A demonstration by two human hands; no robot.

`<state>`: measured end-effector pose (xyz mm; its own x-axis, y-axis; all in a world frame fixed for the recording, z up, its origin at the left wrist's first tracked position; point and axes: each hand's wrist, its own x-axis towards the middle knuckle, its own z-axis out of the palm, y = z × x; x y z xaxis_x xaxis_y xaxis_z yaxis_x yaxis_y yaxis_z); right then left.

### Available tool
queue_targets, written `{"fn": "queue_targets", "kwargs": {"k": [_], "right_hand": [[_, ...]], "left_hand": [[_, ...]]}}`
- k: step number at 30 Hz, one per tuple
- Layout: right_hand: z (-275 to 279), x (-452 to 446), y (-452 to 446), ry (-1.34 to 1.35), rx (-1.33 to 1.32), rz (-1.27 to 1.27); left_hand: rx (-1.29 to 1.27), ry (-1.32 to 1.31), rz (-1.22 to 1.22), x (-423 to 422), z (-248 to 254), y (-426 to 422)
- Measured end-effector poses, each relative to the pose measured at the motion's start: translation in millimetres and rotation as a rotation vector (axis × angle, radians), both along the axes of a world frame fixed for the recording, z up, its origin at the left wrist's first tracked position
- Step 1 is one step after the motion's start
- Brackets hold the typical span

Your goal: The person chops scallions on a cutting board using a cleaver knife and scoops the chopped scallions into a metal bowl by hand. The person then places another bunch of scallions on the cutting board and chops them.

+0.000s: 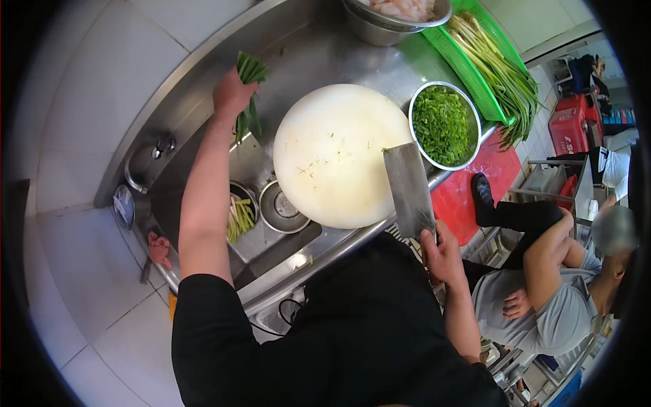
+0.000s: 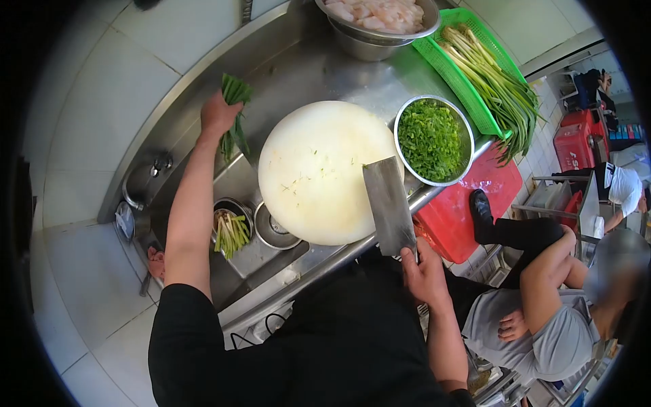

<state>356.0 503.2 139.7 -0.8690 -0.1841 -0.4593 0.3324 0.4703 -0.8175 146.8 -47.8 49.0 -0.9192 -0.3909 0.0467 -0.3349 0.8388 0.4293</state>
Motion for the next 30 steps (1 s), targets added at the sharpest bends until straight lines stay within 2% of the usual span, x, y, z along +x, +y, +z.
{"fn": "queue_targets", "kwargs": {"k": [3,6,8,11,13,16,18,20,21,25,30], "right_hand": [[-2,5,-4,0.013,-0.034,-0.031],[-16,7,-5,0.04,-0.058,-0.074],[-30,8,-1,0.053,-0.06,-0.098],[-41,2,0,0.103,0.022,-0.061],[-44,-5,-2,0.356,0.223,0.044],[-43,-20,-7,0.382,0.326,0.075],[-39,-33,-15,0.393,0.293,0.101],[-36,-41,-23,0.374,0.398,0.19],[-41,-43,-27,0.442,0.461,0.236],[-41,-31,-41,0.422,0.509,0.362],[-38,-36,-45,0.429,0.494,0.289]], "left_hand": [[0.029,0.058,-0.047,32,76,42],[0.051,0.047,-0.215,72,114,120],[0.045,0.002,-0.352,99,102,178],[0.097,-0.114,-0.455,120,55,246],[0.107,-0.257,-0.446,121,31,270],[0.059,-0.315,-0.404,133,22,280],[0.017,-0.306,-0.421,141,22,276],[-0.031,-0.291,-0.444,147,23,269],[-0.011,-0.298,-0.446,149,23,264],[0.008,-0.293,-0.43,156,22,258],[0.004,-0.255,-0.407,160,16,248]]}}
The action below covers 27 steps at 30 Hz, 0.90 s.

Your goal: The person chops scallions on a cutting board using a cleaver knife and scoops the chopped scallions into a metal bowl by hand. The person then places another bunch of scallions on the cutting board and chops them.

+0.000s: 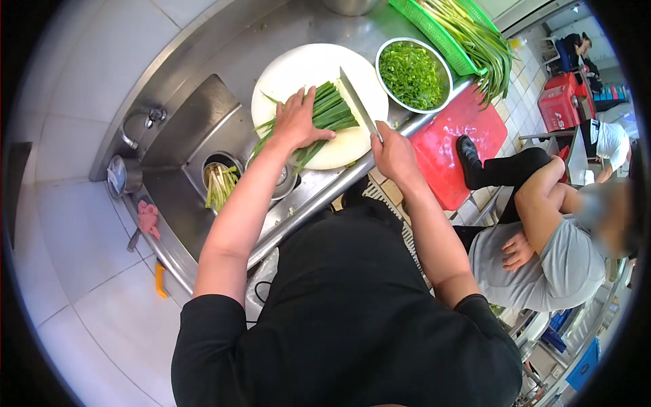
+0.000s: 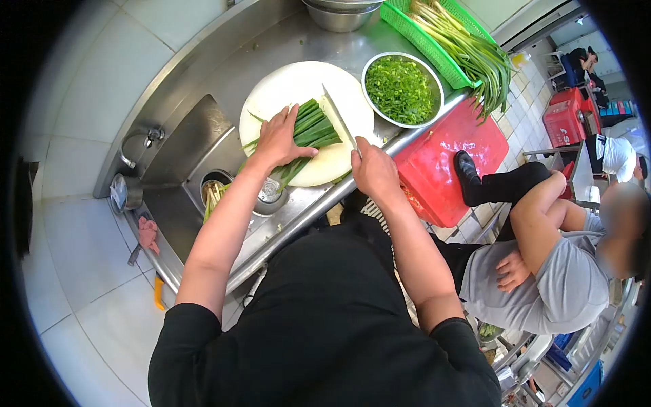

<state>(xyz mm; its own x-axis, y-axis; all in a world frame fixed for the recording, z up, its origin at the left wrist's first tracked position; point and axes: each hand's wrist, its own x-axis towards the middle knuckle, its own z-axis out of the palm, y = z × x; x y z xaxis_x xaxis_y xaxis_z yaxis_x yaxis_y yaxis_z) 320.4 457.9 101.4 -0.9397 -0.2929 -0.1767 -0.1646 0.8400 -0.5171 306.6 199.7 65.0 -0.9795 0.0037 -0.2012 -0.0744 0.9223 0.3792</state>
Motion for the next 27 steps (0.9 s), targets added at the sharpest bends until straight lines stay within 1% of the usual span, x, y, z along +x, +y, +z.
{"fn": "queue_targets", "kwargs": {"k": [2,4,6,8,10,11,12,14,15,16,17,18,20,21,23,24,26,27], "right_hand": [[2,-3,-1,0.008,0.016,-0.01],[4,-3,-6,-0.003,0.016,0.062],[1,0,-6,-0.014,-0.012,0.064],[2,4,-2,-0.028,-0.052,-0.024],[1,6,5,-0.041,-0.057,-0.047],[-2,6,8,-0.064,-0.099,-0.072],[-2,6,10,-0.087,-0.14,-0.099],[-1,8,10,-0.118,-0.182,-0.09],[4,9,7,-0.123,-0.149,-0.075],[6,11,5,-0.128,-0.117,-0.06],[-11,14,9,-0.042,-0.11,-0.024],[-15,14,13,-0.049,-0.138,-0.007],[-33,18,11,0.019,-0.125,-0.039],[-31,19,8,-0.006,-0.139,-0.038],[1,15,4,-0.039,-0.152,0.001],[-5,17,4,-0.053,-0.139,0.003],[-19,16,9,0.154,-0.125,0.059],[-6,16,5,0.115,-0.037,0.096]], "left_hand": [[-0.002,0.006,0.005,2,-4,1],[0.019,0.049,0.02,2,-5,3],[0.012,0.087,0.033,5,-7,5],[0.002,0.124,0.056,2,-12,4],[0.074,0.232,0.048,5,-14,2],[0.077,0.336,0.059,8,-14,4],[0.067,0.328,0.065,8,-14,3],[0.162,0.364,0.035,5,-14,0],[0.184,0.449,0.016,6,-13,2],[0.172,0.443,0.016,7,-19,5],[0.191,0.45,-0.01,8,-26,6],[0.196,0.458,-0.031,8,-29,3],[0.226,0.472,-0.009,13,-29,4],[0.193,0.51,-0.004,16,-28,5],[0.177,0.549,-0.011,21,-25,6],[0.189,0.536,-0.002,23,-28,7],[0.144,0.575,-0.001,22,-30,7],[0.112,0.532,0.001,23,-24,7]]}}
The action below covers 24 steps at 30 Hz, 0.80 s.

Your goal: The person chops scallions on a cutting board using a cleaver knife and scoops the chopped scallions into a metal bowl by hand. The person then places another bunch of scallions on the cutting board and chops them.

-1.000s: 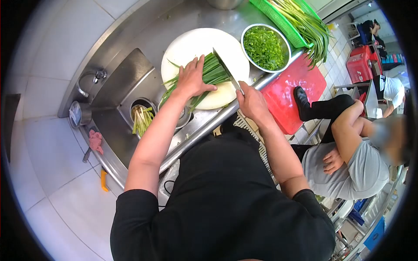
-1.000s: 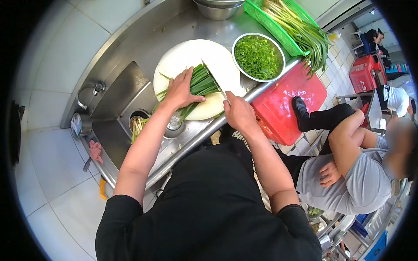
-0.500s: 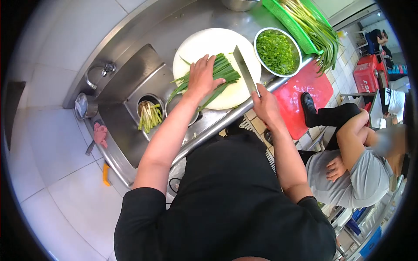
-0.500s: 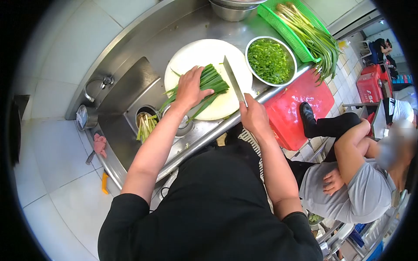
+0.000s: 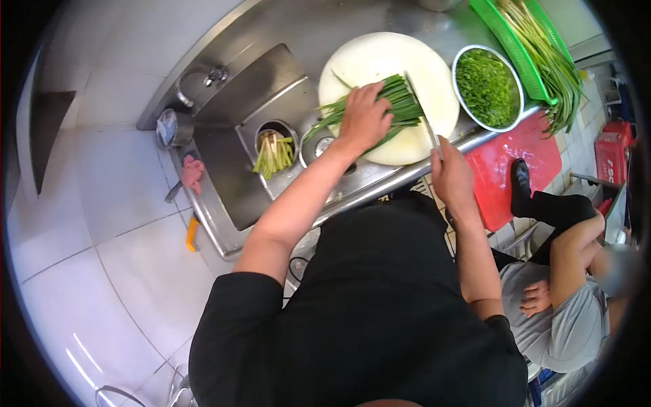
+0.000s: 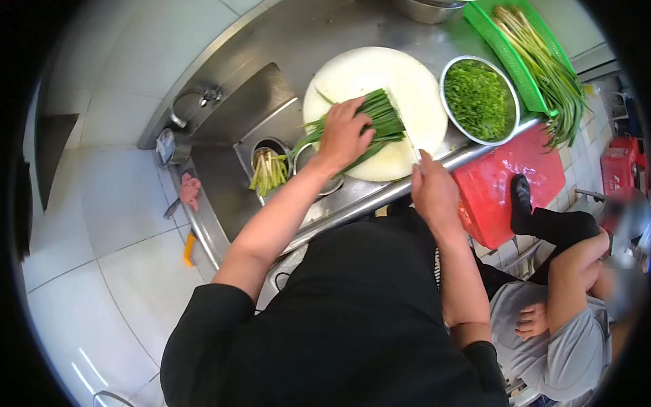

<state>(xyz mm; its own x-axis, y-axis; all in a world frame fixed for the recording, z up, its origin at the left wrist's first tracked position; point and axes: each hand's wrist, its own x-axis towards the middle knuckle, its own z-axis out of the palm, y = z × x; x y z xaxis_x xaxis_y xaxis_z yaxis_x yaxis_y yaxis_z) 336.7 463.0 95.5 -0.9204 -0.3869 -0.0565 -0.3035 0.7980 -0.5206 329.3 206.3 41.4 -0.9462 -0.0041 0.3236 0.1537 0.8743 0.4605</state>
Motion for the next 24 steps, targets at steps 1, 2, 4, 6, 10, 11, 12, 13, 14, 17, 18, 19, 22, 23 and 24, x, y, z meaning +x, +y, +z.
{"fn": "queue_targets", "kwargs": {"k": [1,2,4,6,10,11,12,13,14,17,18,19,22,23,24], "right_hand": [[-2,0,0,0.03,-0.022,0.028],[0,-1,-2,0.014,-0.017,0.019],[-1,-7,-1,0.005,-0.01,0.019],[-5,-10,2,0.02,-0.055,0.01],[-8,-19,4,0.004,-0.116,0.044],[-5,-20,2,-0.029,-0.084,0.045],[-2,-20,1,-0.059,-0.052,0.046],[-2,-19,1,-0.06,-0.048,0.043],[-2,-19,0,-0.067,-0.061,0.045],[-5,-20,0,-0.086,-0.077,0.042],[-10,-22,1,-0.086,-0.081,0.049],[-12,-20,5,-0.099,-0.079,0.058],[-8,-20,7,-0.124,-0.087,0.042],[-8,-21,7,-0.127,-0.098,0.049],[-8,-22,7,-0.145,-0.088,0.044]], "left_hand": [[0.012,0.006,-0.008,0,1,0],[0.025,-0.017,0.027,1,2,0],[0.036,-0.069,0.069,2,6,-1],[0.04,-0.078,0.089,3,9,4],[-0.019,-0.108,0.13,5,17,21],[-0.014,-0.112,0.126,6,16,26],[-0.04,-0.132,0.143,5,15,32],[-0.067,-0.152,0.16,4,14,36],[-0.065,-0.151,0.158,2,14,38],[-0.09,-0.305,0.199,-8,31,25],[-0.128,-0.392,0.135,-18,44,10],[-0.16,-0.491,0.069,-20,49,-3],[-0.327,-0.695,-0.015,-32,55,-43],[-0.335,-0.804,-0.043,-37,63,-53],[-0.338,-0.799,-0.048,-37,68,-57]]}}
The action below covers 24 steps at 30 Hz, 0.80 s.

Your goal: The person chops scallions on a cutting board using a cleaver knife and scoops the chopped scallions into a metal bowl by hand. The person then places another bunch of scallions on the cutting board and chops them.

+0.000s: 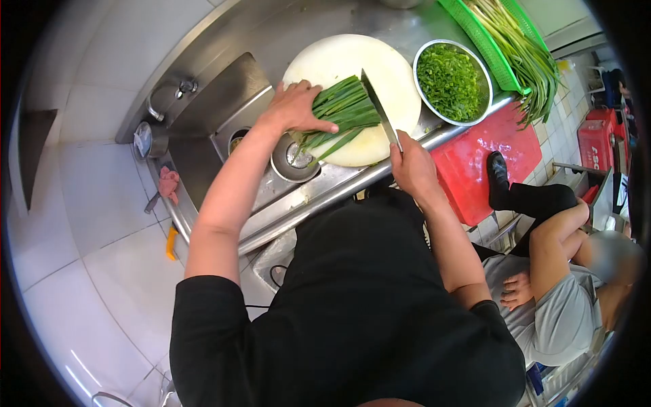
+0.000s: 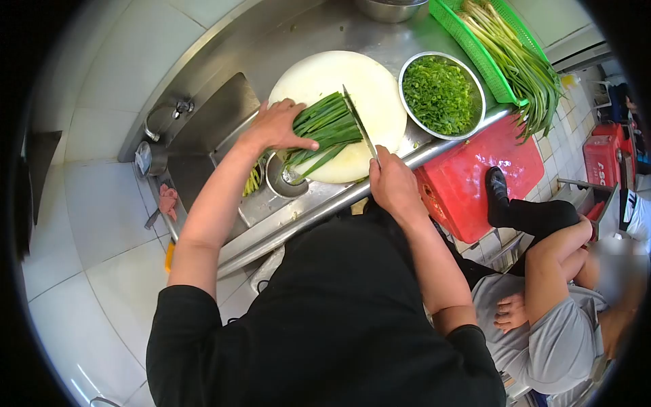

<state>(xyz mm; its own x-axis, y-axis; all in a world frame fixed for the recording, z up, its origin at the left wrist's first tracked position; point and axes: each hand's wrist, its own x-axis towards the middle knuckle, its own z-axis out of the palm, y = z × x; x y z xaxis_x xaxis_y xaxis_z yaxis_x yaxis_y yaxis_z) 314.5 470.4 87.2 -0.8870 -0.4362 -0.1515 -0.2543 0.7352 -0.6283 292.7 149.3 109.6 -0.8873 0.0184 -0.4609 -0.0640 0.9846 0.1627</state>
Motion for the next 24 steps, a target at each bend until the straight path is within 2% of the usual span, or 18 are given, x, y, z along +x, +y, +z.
{"fn": "queue_targets", "kwargs": {"k": [5,7,9,10,11,13,14,17,18,24], "right_hand": [[7,-1,-1,-0.026,0.033,-0.014],[8,0,-2,-0.036,0.058,-0.011],[10,0,-3,-0.036,0.069,-0.012],[9,0,-3,-0.026,0.074,-0.012],[7,1,-3,-0.024,0.074,-0.009],[9,-1,-5,-0.011,0.077,0.0],[10,0,-5,-0.019,0.087,0.003],[12,0,-8,-0.027,0.11,0.017],[12,1,-9,-0.036,0.115,0.024],[10,-1,-12,-0.06,0.137,0.049]], "left_hand": [[-0.009,-0.212,0.016,-1,12,-8],[-0.009,-0.205,0.03,-5,7,-8],[0.067,0.233,0.076,-15,-28,-13],[0.125,0.323,0.035,-22,-44,-9],[0.13,0.333,0.038,-28,-54,-1],[0.314,0.242,0.191,-40,-54,23],[0.229,0.215,0.243,-35,-50,39],[0.214,0.266,0.479,-17,-49,75],[0.187,0.414,0.533,-8,-72,88],[0.135,0.627,0.579,24,-98,135]]}}
